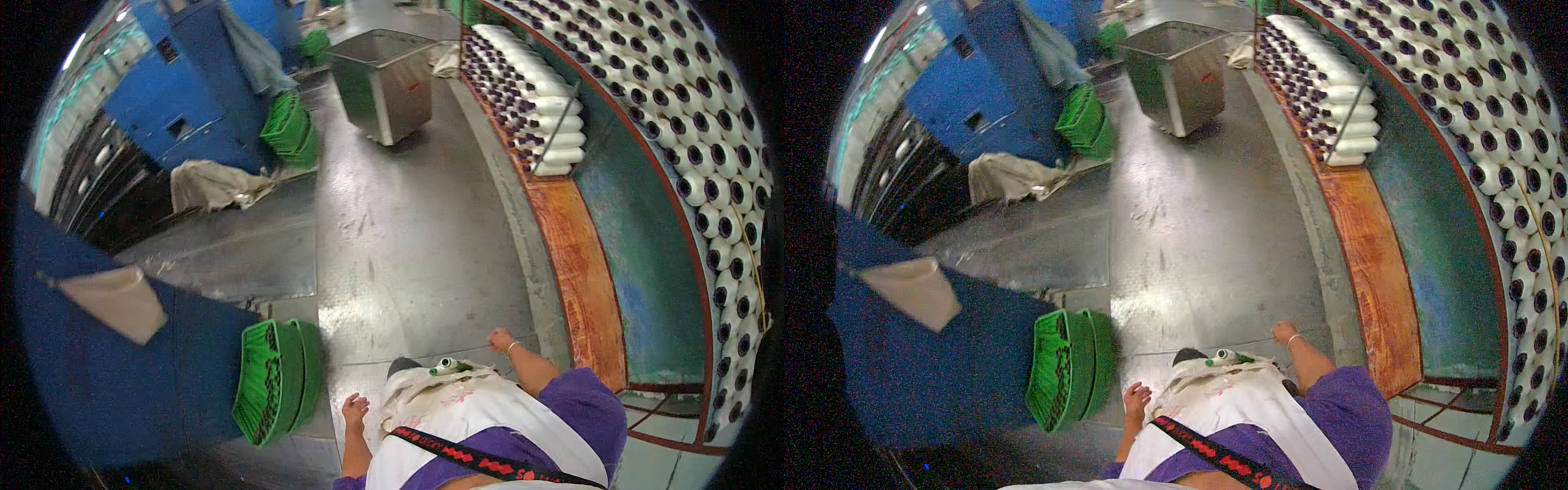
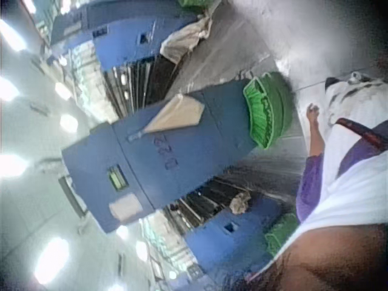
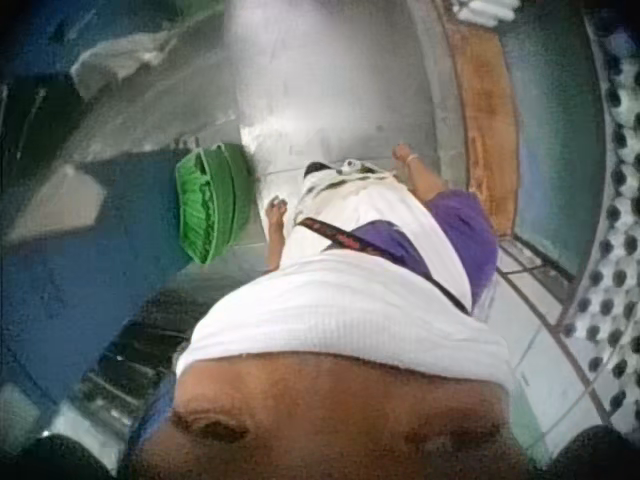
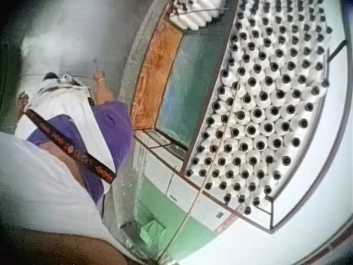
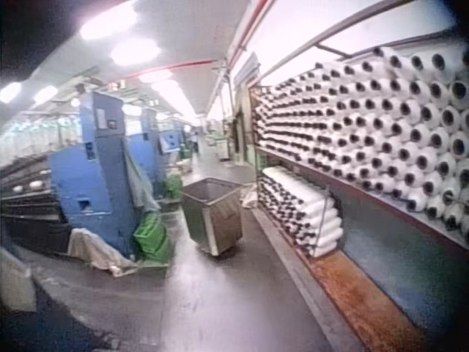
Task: The person walks through a textile factory, picks up a green tool, and uses it to adjust parts of a spinning machine. They then collect white yarn spools from a rack and place them into a metal tray, carrying the tray to the machine and loading the spools onto the machine.
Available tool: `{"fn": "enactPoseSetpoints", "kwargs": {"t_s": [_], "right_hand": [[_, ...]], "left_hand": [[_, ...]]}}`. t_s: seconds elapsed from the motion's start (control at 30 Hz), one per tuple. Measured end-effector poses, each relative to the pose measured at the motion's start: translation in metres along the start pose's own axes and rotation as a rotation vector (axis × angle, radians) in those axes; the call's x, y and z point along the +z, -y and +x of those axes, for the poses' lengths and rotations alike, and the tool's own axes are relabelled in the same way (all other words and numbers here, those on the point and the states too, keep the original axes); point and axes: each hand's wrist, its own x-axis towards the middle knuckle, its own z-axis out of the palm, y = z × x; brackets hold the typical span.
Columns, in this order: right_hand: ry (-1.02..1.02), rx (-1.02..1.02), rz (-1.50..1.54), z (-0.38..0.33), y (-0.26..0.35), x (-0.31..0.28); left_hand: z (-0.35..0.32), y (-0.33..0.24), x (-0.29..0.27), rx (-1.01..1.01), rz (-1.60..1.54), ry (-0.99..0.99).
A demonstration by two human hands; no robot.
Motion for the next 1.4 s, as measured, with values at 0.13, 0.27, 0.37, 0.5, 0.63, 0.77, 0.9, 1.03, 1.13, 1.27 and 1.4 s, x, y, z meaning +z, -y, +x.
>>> {"fn": "enactPoseSetpoints", "kwargs": {"t_s": [0.13,0.27,0.37,0.5,0.63,0.77,0.9,1.03,1.13,1.27,1.4], "right_hand": [[0.089,-0.286,-0.806,0.063,0.024,-0.028],[0.216,-0.304,-1.292,0.11,0.081,-0.031],[0.278,-0.297,-1.004,0.143,0.133,-0.045],[0.157,-0.523,-1.103,0.205,0.219,-0.089],[-0.192,0.139,0.736,0.274,0.306,-0.141],[-0.224,0.109,0.723,0.356,0.364,-0.188],[-0.207,-0.011,0.697,0.491,0.423,-0.261],[-0.504,-0.261,0.317,0.659,0.591,-0.389],[-0.537,-0.577,0.186,0.724,0.783,-0.497],[-0.505,-0.376,-0.938,0.761,1.012,-0.598],[-0.436,-1.081,-1.132,0.86,1.122,-0.593]], "left_hand": [[0.053,-0.015,0.032,-0.285,0.13,-0.065],[0.104,-0.037,0.02,-0.269,0.884,0.108],[0.176,-0.097,0.016,-0.258,1.255,0.272],[0.351,-0.22,0.084,0.311,2.194,0.635],[0.545,-0.376,0.258,0.268,1.327,-0.023],[0.66,-0.535,0.501,0.777,1.145,0.272],[0.709,-0.657,0.73,1.02,1.058,0.358],[0.77,-0.755,0.894,1.252,1.276,0.074],[0.819,-0.806,0.96,1.189,1.464,-0.218],[0.847,-0.829,0.983,0.721,1.542,0.004],[0.875,-0.852,0.987,0.792,1.543,-0.095]]}}
